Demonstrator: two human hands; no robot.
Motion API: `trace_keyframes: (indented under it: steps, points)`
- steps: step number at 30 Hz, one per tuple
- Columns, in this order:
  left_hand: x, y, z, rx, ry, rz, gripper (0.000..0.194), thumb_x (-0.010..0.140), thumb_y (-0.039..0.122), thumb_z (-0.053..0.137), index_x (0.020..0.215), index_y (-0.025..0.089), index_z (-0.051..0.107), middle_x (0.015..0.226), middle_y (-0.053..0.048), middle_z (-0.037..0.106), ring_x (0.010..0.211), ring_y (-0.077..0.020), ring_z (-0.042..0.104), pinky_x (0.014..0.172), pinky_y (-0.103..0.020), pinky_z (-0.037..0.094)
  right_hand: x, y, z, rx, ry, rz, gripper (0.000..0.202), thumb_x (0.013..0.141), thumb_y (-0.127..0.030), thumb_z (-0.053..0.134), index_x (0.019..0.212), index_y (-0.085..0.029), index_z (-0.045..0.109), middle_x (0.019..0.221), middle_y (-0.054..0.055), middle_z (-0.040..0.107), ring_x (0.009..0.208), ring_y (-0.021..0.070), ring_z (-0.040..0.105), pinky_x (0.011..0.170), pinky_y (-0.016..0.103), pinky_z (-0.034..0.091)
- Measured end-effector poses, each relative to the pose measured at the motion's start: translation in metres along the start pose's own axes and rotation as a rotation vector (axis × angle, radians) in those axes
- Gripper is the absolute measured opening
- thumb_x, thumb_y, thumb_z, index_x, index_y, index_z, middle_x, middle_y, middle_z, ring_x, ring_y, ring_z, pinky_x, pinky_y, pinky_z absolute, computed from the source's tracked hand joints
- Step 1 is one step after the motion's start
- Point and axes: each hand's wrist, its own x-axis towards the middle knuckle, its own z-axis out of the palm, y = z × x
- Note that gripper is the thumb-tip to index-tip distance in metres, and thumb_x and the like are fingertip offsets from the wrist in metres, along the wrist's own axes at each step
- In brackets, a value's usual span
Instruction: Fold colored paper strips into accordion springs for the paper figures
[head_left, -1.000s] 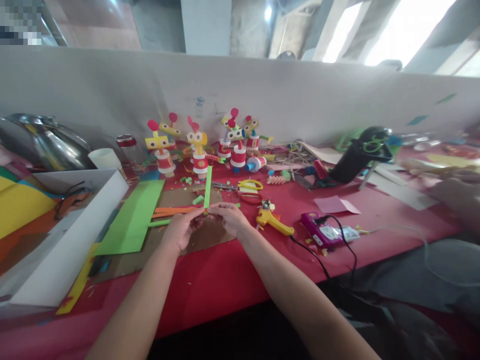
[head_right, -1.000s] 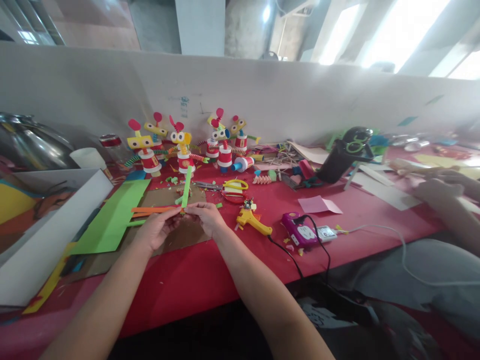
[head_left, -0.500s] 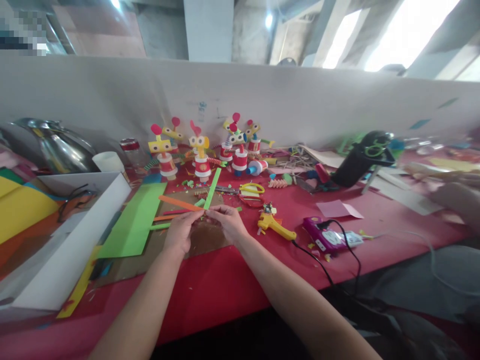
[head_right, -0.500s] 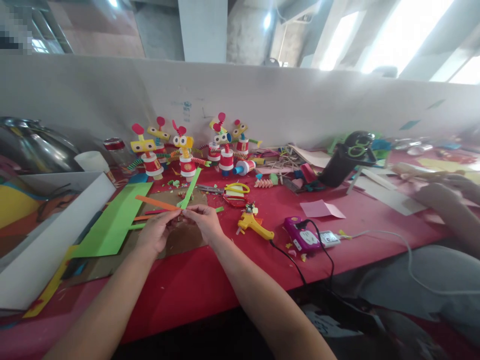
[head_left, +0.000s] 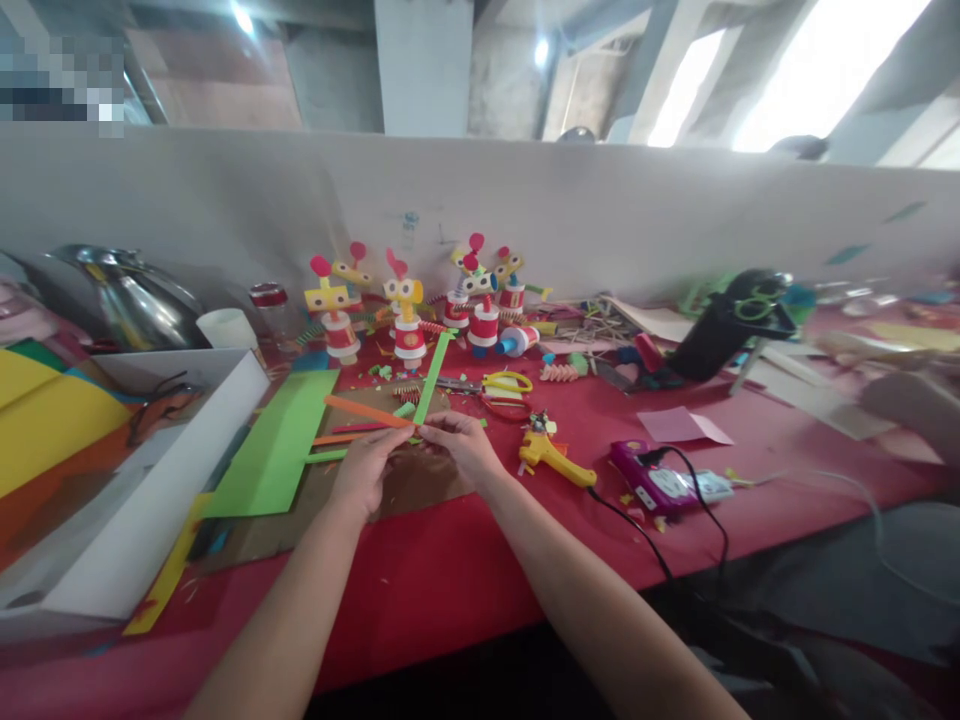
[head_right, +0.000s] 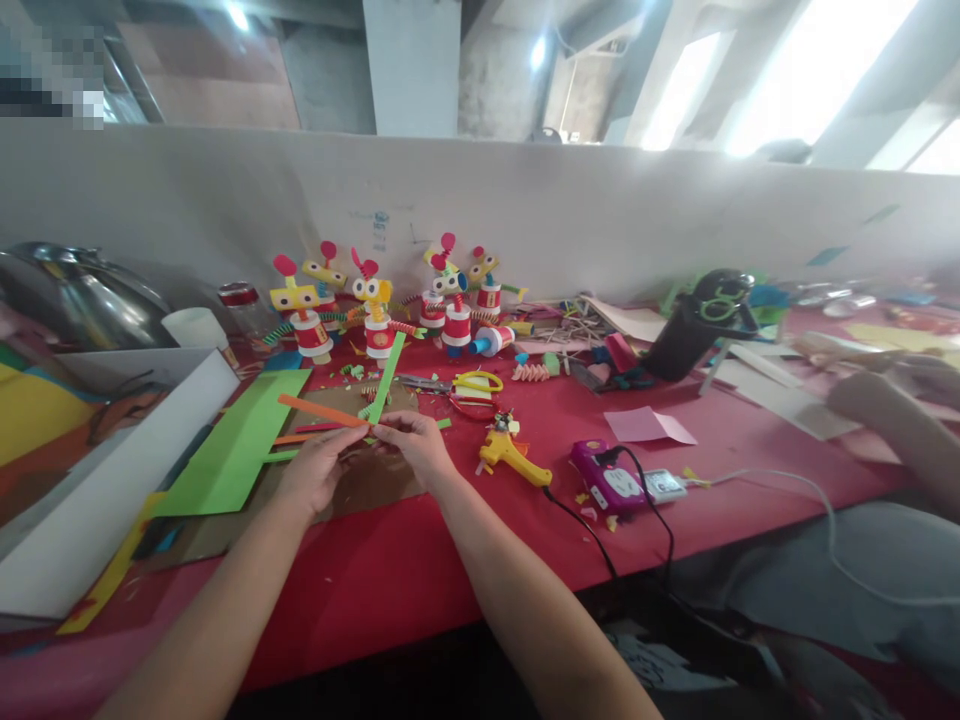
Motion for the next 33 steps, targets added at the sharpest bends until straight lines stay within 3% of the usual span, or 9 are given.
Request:
trace_keyframes:
  steps: [4, 7, 14, 27, 33]
  points:
    - [0.001, 0.000, 0.000, 0.023, 0.040, -0.039, 0.027, 0.051, 0.028, 0.081, 0.072, 0.014, 0.072, 0.067, -0.005, 0.071, 0.061, -0.0138, 0.063, 0.053, -0.022, 0.042, 0.003, 0.000, -0.005, -0.121, 0.036, -0.029, 0.020, 0.060, -0.032, 0.077, 0.072, -0.017, 0.071, 0.059, -0.001, 0.064, 0.052, 0.0084, 0.053, 0.051, 0.021, 0.040]
    - [0.002, -0.001, -0.001, 0.011, -0.011, -0.065, 0.023, 0.054, 0.026, 0.080, 0.071, 0.013, 0.071, 0.067, -0.006, 0.070, 0.063, -0.0132, 0.064, 0.054, -0.021, 0.043, 0.006, 0.005, -0.010, 0.021, 0.050, 0.033, 0.019, 0.060, -0.030, 0.076, 0.073, -0.018, 0.070, 0.059, -0.003, 0.062, 0.052, 0.0074, 0.053, 0.051, 0.020, 0.041]
    - [0.000, 0.005, -0.001, -0.045, -0.106, -0.074, 0.012, 0.057, 0.016, 0.077, 0.066, 0.012, 0.069, 0.064, -0.002, 0.068, 0.061, -0.0100, 0.064, 0.059, -0.018, 0.048, 0.005, 0.006, -0.009, 0.237, -0.089, 0.200, 0.027, 0.058, -0.028, 0.079, 0.079, -0.017, 0.068, 0.066, -0.001, 0.066, 0.057, 0.0084, 0.059, 0.051, 0.018, 0.043]
    - [0.000, 0.008, -0.003, -0.044, -0.060, -0.109, 0.011, 0.054, 0.010, 0.077, 0.064, 0.009, 0.072, 0.065, -0.006, 0.070, 0.061, -0.0109, 0.063, 0.069, -0.022, 0.053, 0.002, 0.010, -0.010, 0.116, -0.152, 0.173, 0.025, 0.062, -0.033, 0.080, 0.077, -0.019, 0.066, 0.067, -0.005, 0.061, 0.059, 0.0052, 0.056, 0.056, 0.017, 0.041]
    - [0.001, 0.005, -0.004, -0.036, -0.081, -0.103, 0.013, 0.054, 0.010, 0.078, 0.066, 0.009, 0.072, 0.064, -0.005, 0.071, 0.063, -0.0123, 0.064, 0.072, -0.023, 0.053, 0.002, 0.009, -0.008, 0.010, -0.138, 0.052, 0.026, 0.061, -0.035, 0.080, 0.076, -0.018, 0.066, 0.068, -0.004, 0.060, 0.060, 0.0072, 0.054, 0.057, 0.020, 0.040]
